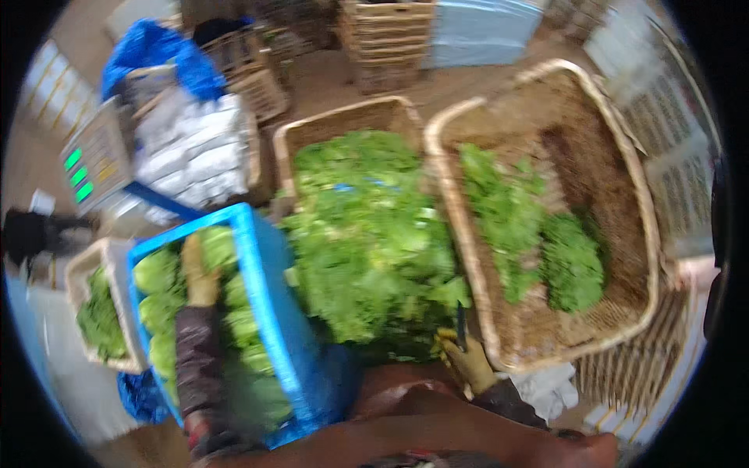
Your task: The person repeatedly picks up heads of lettuce from a woven basket, trims the base with a knife, and places the trimmed heads into a blue bin. The person also removes outer leaves and places them into a separate basket. The process is repeated for multiple heads of lettuce.
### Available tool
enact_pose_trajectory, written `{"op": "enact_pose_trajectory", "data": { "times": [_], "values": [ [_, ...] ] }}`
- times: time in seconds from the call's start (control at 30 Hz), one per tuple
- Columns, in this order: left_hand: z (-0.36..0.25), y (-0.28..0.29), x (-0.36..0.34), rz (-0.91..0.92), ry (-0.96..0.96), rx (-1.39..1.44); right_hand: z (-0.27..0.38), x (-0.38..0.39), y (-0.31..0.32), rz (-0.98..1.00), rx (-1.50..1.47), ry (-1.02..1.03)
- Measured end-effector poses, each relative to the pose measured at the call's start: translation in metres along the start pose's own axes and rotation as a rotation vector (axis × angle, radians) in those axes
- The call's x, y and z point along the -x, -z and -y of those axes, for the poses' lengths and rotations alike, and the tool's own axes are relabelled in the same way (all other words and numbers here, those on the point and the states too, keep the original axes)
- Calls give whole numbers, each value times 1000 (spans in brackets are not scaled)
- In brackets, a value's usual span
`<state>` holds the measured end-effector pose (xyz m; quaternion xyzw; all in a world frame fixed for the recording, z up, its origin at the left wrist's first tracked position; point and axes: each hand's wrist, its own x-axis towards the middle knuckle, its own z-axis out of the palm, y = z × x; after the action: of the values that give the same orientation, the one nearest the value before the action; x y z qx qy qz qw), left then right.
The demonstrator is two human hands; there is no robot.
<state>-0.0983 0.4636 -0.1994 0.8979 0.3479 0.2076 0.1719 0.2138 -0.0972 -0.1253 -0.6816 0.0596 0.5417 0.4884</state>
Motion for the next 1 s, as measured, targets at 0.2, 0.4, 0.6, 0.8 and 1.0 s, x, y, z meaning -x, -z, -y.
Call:
{"op": "enact_pose_trajectory", "data": {
  "times": [0.2, 0.4, 0.6, 0.8, 1.0],
  "values": [
    [-29, 71, -2, 198, -217, -531, 172, -63, 188, -659, 718, 782],
    [-146, 72, 16, 3, -31, -663, 281, -214, 288, -484, 699, 274],
    [-290, 18, 11, -3, -51, -289, 173, -318, 278, -633, 737, 416],
    [-371, -58, -44, 4, -151, 634, 152, -164, 284, -751, 34, 697],
    [-485, -131, -10, 654, -187, 853, 201, 21, 118, -378, 929, 777]
  ]
}}
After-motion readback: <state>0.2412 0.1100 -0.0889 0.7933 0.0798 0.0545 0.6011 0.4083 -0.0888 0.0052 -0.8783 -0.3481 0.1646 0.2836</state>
